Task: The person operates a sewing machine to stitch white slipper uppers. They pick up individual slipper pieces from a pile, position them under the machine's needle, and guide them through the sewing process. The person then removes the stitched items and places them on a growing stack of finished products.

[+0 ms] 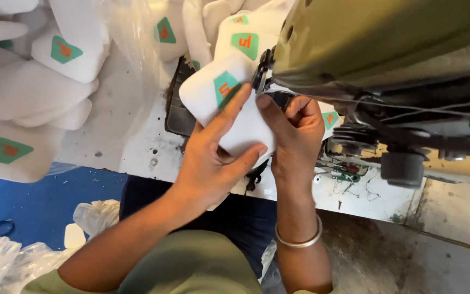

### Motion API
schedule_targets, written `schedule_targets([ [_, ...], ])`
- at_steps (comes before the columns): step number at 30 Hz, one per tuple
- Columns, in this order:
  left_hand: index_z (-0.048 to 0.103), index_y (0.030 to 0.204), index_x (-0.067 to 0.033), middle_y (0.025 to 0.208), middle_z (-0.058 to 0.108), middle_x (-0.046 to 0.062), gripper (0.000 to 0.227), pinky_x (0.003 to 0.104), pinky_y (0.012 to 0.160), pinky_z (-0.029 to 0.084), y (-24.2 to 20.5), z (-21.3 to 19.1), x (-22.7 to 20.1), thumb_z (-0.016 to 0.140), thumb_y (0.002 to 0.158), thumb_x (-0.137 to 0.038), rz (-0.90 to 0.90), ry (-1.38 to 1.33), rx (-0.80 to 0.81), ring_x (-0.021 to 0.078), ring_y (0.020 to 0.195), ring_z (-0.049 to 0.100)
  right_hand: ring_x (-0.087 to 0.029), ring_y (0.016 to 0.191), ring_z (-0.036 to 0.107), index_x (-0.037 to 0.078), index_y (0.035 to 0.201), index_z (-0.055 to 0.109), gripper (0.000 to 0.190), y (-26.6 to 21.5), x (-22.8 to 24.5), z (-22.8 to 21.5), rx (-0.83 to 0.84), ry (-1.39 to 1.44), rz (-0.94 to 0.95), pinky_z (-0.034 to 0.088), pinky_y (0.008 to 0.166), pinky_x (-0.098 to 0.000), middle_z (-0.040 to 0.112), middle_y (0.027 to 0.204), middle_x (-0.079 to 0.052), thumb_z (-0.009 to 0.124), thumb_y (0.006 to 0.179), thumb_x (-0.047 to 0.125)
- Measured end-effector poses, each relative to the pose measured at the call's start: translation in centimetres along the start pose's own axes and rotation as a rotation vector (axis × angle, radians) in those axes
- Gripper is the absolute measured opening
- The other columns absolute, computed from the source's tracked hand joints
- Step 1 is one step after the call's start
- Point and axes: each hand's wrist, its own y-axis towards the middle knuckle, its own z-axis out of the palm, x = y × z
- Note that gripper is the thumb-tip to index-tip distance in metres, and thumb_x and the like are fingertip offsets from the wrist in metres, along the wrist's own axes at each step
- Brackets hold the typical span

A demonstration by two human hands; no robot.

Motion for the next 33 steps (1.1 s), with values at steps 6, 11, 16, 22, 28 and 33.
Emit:
schedule_targets([
  [6,0.043,0.159,-0.0109,0.147,0.050,0.010,0.079,0.028,0.101,0.058,1.9,-2.6,0.8,0.080,0.090,0.001,-0.062,-0.079,0.145,0.0161,0.128,0.056,-0.004,0.085,0.055,0.022,0.125,0.051,0.062,-1.9,3.1,-8.4,-0.528,-0.771,-0.214,0.047,0.070,-0.0159,0.060,0.118,0.005,0.088,0.076,0.022],
  [11,0.043,0.160,-0.0110,0.148,0.050,0.006,0.079,0.027,0.104,0.051,3.8,-4.7,0.2,0.077,0.090,0.004,-0.130,-0.144,0.330,0.0123,0.126,0.053,-0.024,0.110,0.063,0.000,0.125,0.054,0.037,-2.2,8.7,-22.4,-0.813,-1.304,-1.262,0.059,0.097,-0.0439,0.061,0.116,-0.014,0.072,0.108,0.028],
  [16,0.043,0.160,-0.0107,0.147,0.049,0.005,0.080,0.027,0.107,0.048,3.5,-5.1,0.1,0.077,0.089,0.005,-0.145,-0.151,0.367,0.0120,0.129,0.052,-0.023,0.110,0.062,0.003,0.124,0.056,0.029,-3.2,4.8,-26.5,-0.852,-1.603,-1.247,0.056,0.098,-0.0392,0.058,0.112,-0.013,0.072,0.111,0.022],
  [22,0.041,0.159,-0.0105,0.148,0.050,0.003,0.083,0.028,0.110,0.047,5.8,-6.3,-0.6,0.077,0.086,0.003,-0.132,-0.093,0.458,0.0111,0.129,0.052,-0.023,0.092,0.058,0.000,0.111,0.058,0.022,-3.5,3.4,-13.6,-0.545,-0.991,-0.970,0.050,0.084,-0.0362,0.062,0.103,-0.015,0.062,0.111,0.022],
  [28,0.043,0.159,-0.0092,0.144,0.059,0.004,0.082,0.028,0.108,0.048,9.8,-8.1,-1.0,0.080,0.086,-0.002,-0.124,-0.073,0.628,0.0094,0.123,0.055,-0.011,0.074,0.064,0.009,0.091,0.054,0.022,-2.7,-1.1,1.7,-0.051,-0.150,0.023,0.055,0.069,-0.0260,0.066,0.082,-0.002,0.075,0.097,0.014],
  [33,0.047,0.156,-0.0090,0.136,0.065,0.004,0.081,0.028,0.101,0.053,12.4,-7.9,-1.7,0.080,0.082,-0.007,-0.237,-0.101,0.678,0.0092,0.115,0.062,-0.013,0.065,0.065,0.013,0.083,0.046,0.039,-2.2,-1.1,3.5,-0.186,0.047,0.025,0.056,0.056,-0.0274,0.064,0.078,-0.002,0.083,0.090,0.007],
])
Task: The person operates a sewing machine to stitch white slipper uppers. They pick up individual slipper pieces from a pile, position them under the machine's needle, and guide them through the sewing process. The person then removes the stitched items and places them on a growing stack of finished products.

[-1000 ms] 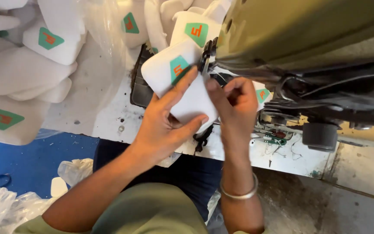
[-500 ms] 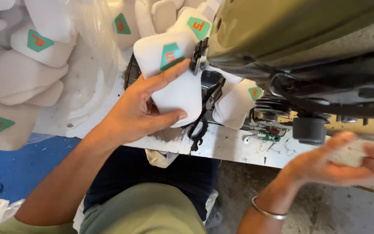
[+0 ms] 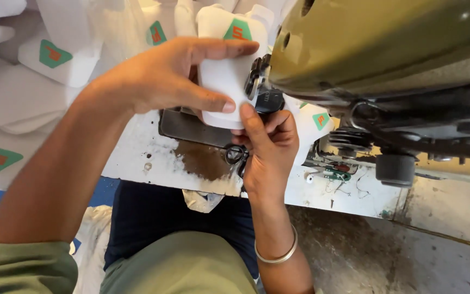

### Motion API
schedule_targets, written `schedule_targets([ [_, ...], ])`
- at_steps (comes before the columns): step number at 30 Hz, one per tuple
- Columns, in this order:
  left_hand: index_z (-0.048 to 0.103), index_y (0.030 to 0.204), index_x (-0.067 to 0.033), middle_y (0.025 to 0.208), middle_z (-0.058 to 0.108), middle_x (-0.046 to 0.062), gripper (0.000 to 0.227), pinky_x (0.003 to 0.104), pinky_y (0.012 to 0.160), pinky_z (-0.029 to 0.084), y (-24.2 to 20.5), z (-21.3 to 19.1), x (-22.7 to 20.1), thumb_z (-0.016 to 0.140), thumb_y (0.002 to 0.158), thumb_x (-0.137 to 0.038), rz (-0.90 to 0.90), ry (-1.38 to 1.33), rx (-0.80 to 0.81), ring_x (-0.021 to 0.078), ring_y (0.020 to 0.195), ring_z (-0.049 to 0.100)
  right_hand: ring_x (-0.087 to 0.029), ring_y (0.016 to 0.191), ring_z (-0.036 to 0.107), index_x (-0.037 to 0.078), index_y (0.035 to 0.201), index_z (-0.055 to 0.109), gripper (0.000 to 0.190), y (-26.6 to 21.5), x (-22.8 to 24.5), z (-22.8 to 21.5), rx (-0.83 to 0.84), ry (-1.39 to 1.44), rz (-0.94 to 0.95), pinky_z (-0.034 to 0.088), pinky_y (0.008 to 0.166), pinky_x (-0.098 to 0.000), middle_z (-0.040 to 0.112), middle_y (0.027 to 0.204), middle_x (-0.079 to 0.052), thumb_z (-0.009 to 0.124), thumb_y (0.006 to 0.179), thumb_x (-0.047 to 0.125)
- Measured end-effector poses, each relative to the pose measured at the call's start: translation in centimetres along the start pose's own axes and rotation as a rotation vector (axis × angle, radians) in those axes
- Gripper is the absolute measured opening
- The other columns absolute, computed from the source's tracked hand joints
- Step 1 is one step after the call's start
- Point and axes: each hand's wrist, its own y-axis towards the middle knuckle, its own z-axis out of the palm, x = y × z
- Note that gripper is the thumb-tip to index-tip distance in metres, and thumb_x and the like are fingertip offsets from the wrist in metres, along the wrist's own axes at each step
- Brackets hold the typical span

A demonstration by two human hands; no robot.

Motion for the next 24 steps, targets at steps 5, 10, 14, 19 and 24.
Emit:
schedule_targets([
  [5,0.047,0.158,-0.0076,0.138,0.063,0.011,0.080,0.029,0.091,0.051,-0.1,0.6,0.2,0.082,0.086,-0.008,0.013,0.130,-0.165,0.0130,0.111,0.058,-0.016,0.060,0.068,0.013,0.083,0.043,0.039,0.2,0.0,0.2,-0.033,-0.085,-0.062,0.054,0.051,-0.0269,0.067,0.075,-0.007,0.081,0.091,0.009],
  [10,0.042,0.155,-0.0042,0.147,0.055,0.006,0.069,0.021,0.101,0.050,-3.0,8.3,3.7,0.076,0.095,-0.009,0.272,0.013,-0.550,0.0069,0.121,0.056,-0.018,0.066,0.072,0.012,0.085,0.044,0.036,0.1,0.6,-0.1,-0.003,-0.074,-0.018,0.057,0.055,-0.0274,0.070,0.078,-0.007,0.079,0.092,0.009],
  [14,0.051,0.152,-0.0058,0.115,0.055,0.003,0.053,0.020,0.079,0.041,-3.5,10.6,5.5,0.069,0.102,-0.009,0.191,-0.179,-0.929,0.0072,0.092,0.048,-0.019,0.069,0.072,0.012,0.085,0.042,0.040,0.5,0.4,-0.4,0.025,-0.038,-0.001,0.056,0.056,-0.0275,0.069,0.079,-0.007,0.082,0.090,0.006],
  [19,0.058,0.146,-0.0059,0.107,0.060,-0.003,0.041,0.018,0.073,0.042,-5.1,9.2,5.6,0.070,0.107,-0.003,0.289,-0.165,-0.976,0.0025,0.086,0.052,-0.019,0.066,0.072,0.013,0.084,0.041,0.040,0.4,1.1,0.4,0.000,-0.085,-0.027,0.057,0.055,-0.0272,0.070,0.075,-0.009,0.080,0.091,0.010],
  [24,0.067,0.134,-0.0072,0.098,0.060,-0.007,0.031,0.017,0.057,0.034,-7.2,12.5,7.8,0.073,0.103,-0.003,0.175,-0.104,-0.862,-0.0018,0.070,0.046,-0.014,0.070,0.071,0.012,0.086,0.044,0.035,0.0,0.9,-0.8,0.040,-0.087,0.023,0.060,0.060,-0.0271,0.070,0.078,-0.006,0.078,0.092,0.014],
])
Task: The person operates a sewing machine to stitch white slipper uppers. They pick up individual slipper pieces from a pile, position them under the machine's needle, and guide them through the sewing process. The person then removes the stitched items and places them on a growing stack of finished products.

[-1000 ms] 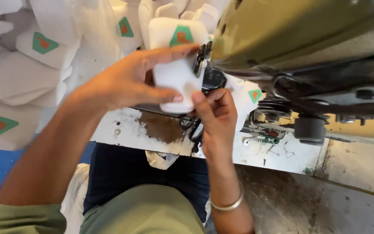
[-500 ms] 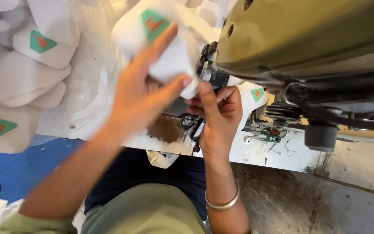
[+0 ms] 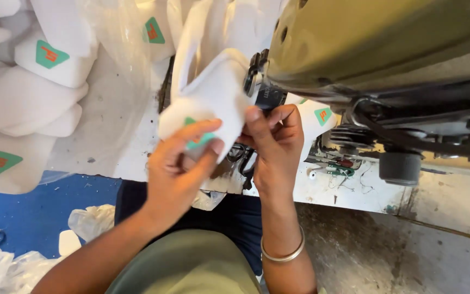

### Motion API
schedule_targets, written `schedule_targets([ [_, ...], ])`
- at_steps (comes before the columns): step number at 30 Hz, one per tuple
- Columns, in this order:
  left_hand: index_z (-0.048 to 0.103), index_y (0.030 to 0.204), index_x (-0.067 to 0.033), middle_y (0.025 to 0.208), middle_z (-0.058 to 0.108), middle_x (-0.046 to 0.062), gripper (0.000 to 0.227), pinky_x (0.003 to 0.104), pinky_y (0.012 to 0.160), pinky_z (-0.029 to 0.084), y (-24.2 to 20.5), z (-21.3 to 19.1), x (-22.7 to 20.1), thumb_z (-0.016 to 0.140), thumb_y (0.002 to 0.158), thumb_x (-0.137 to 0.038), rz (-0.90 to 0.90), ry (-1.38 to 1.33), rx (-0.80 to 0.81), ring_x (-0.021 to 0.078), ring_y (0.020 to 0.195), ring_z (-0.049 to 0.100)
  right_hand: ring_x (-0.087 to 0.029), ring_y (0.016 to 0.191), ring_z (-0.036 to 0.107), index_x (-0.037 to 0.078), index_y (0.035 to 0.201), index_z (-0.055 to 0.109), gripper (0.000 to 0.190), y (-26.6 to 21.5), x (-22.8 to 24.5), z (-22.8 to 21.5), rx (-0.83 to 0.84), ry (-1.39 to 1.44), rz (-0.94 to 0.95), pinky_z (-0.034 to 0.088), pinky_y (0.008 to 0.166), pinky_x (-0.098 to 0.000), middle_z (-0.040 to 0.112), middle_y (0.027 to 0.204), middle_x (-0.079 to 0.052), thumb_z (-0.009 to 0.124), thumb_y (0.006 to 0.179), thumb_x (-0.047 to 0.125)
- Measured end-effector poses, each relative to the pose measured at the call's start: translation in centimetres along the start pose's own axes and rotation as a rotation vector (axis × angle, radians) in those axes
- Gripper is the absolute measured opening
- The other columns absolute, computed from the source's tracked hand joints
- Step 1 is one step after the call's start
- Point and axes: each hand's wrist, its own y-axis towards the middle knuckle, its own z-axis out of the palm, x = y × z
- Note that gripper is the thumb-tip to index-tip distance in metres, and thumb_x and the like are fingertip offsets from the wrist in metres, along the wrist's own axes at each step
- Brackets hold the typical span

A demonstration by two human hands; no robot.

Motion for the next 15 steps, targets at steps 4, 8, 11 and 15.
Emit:
schedule_targets([
  [4,0.070,0.130,-0.0059,0.099,0.059,-0.006,0.032,0.016,0.054,0.030,0.3,1.3,-0.3,0.074,0.099,-0.002,-0.064,-0.012,0.045,-0.0033,0.065,0.040,-0.009,0.075,0.065,0.011,0.091,0.046,0.036,0.0,-0.9,-0.5,0.046,0.069,-0.032,0.058,0.065,-0.0250,0.065,0.084,-0.002,0.082,0.093,0.007],
  [8,0.065,0.138,-0.0048,0.106,0.055,-0.008,0.037,0.015,0.060,0.033,1.4,1.6,-0.9,0.072,0.101,-0.003,-0.047,-0.123,0.081,-0.0042,0.076,0.043,-0.009,0.076,0.066,0.010,0.091,0.051,0.031,-0.3,-0.2,-0.1,0.031,0.034,-0.096,0.060,0.066,-0.0245,0.066,0.085,-0.001,0.081,0.092,0.002],
  [11,0.064,0.139,-0.0050,0.101,0.053,-0.008,0.040,0.014,0.056,0.029,2.6,1.8,-1.6,0.073,0.100,-0.005,-0.053,-0.081,0.100,-0.0043,0.070,0.038,-0.009,0.082,0.067,0.009,0.097,0.059,0.023,-0.7,0.5,-3.2,0.021,-0.181,-0.221,0.059,0.073,-0.0231,0.071,0.092,-0.003,0.079,0.093,-0.003],
  [15,0.063,0.139,-0.0063,0.099,0.057,-0.008,0.041,0.013,0.055,0.029,4.6,1.8,-2.8,0.072,0.100,-0.010,-0.059,-0.050,0.144,-0.0043,0.067,0.038,-0.010,0.089,0.064,0.006,0.108,0.064,0.035,0.2,5.3,-11.9,-0.403,-0.315,-0.741,0.056,0.081,-0.0212,0.069,0.103,-0.001,0.086,0.081,-0.001],
])
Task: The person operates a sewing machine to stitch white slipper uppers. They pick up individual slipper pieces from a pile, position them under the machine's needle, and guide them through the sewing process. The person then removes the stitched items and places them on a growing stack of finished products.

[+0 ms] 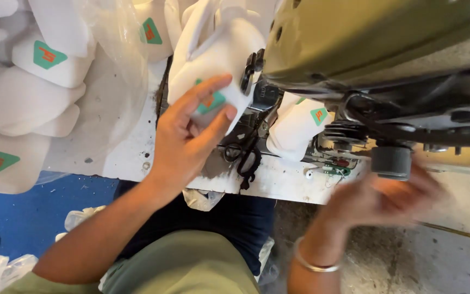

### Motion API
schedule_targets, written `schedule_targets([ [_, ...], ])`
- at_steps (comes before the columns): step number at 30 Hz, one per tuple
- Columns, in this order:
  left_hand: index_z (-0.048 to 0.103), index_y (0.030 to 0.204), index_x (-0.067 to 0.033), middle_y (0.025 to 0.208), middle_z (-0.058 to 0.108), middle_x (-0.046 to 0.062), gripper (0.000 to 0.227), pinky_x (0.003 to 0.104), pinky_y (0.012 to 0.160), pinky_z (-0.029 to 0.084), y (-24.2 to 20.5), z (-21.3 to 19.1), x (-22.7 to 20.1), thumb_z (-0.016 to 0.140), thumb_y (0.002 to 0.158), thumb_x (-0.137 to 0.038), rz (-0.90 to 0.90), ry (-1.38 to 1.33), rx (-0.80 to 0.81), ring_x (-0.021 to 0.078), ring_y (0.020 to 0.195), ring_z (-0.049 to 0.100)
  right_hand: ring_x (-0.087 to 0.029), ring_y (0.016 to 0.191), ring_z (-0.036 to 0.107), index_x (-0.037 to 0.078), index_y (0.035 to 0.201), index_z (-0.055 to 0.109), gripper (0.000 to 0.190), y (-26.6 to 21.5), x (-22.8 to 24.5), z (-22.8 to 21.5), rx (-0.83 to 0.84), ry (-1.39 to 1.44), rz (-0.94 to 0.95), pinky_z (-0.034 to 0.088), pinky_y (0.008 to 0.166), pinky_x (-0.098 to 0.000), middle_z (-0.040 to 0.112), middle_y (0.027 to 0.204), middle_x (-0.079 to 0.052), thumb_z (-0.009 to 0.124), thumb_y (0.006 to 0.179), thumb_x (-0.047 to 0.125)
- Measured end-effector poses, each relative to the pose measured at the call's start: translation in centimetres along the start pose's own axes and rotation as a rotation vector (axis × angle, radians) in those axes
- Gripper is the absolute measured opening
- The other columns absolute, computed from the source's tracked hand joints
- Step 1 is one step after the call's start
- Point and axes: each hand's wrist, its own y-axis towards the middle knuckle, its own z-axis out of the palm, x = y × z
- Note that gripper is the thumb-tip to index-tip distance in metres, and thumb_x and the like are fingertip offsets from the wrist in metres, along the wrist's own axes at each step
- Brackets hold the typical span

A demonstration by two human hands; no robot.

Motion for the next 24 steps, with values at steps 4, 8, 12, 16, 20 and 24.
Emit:
schedule_targets([
  [4,0.065,0.139,-0.0068,0.101,0.055,-0.007,0.038,0.015,0.059,0.035,2.6,-1.2,-0.1,0.071,0.103,-0.017,0.037,0.051,0.099,-0.0026,0.072,0.043,-0.027,0.105,0.059,-0.003,0.119,0.054,0.029,5.9,-1.3,-6.3,-0.206,-0.693,-0.772,0.054,0.097,-0.0398,0.059,0.114,-0.016,0.074,0.106,0.013],
  [8,0.065,0.139,-0.0100,0.100,0.060,-0.006,0.039,0.017,0.057,0.038,3.4,-2.0,-0.9,0.070,0.101,-0.020,0.036,0.075,0.180,-0.0008,0.067,0.046,-0.031,0.125,0.054,0.004,0.123,0.051,0.026,4.4,-8.9,-11.4,-0.164,-0.911,-0.763,0.045,0.116,-0.0429,0.051,0.127,-0.014,0.072,0.117,0.018],
  [12,0.065,0.140,-0.0120,0.104,0.067,-0.005,0.038,0.017,0.057,0.039,1.0,-4.8,-0.6,0.067,0.103,-0.019,0.144,0.219,0.115,0.0003,0.068,0.047,-0.027,0.118,0.055,0.005,0.120,0.052,0.030,5.4,-9.9,-12.1,-0.198,-0.847,-0.846,0.047,0.114,-0.0445,0.050,0.119,-0.009,0.068,0.104,0.024],
  [16,0.065,0.129,-0.0081,0.112,0.067,0.009,0.024,0.038,0.083,0.046,1.3,-13.1,1.9,0.070,0.107,-0.015,0.452,1.054,-0.335,0.0226,0.096,0.060,-0.033,0.126,0.057,-0.004,0.131,0.050,0.036,5.9,-4.4,-10.3,-0.164,-0.575,-0.766,0.049,0.111,-0.0524,0.056,0.132,-0.022,0.071,0.110,0.015],
  [20,0.057,0.128,0.0076,0.123,0.062,0.026,0.054,0.056,0.097,0.033,3.3,-21.9,4.2,0.082,0.097,-0.029,0.341,1.595,-0.540,0.0407,0.116,0.050,-0.020,0.108,0.066,0.005,0.135,0.055,0.031,0.5,-5.9,-7.3,0.110,-0.225,-0.445,0.061,0.099,-0.0358,0.066,0.123,-0.012,0.071,0.108,0.006],
  [24,0.050,0.139,0.0088,0.123,0.059,0.028,0.076,0.056,0.097,0.026,2.0,-19.4,0.8,0.088,0.084,-0.028,0.344,1.520,-0.579,0.0410,0.117,0.044,-0.014,0.104,0.065,0.009,0.121,0.056,0.032,-8.7,-0.5,2.3,0.472,-0.151,-0.061,0.054,0.083,-0.0256,0.067,0.118,-0.006,0.077,0.098,0.006],
])
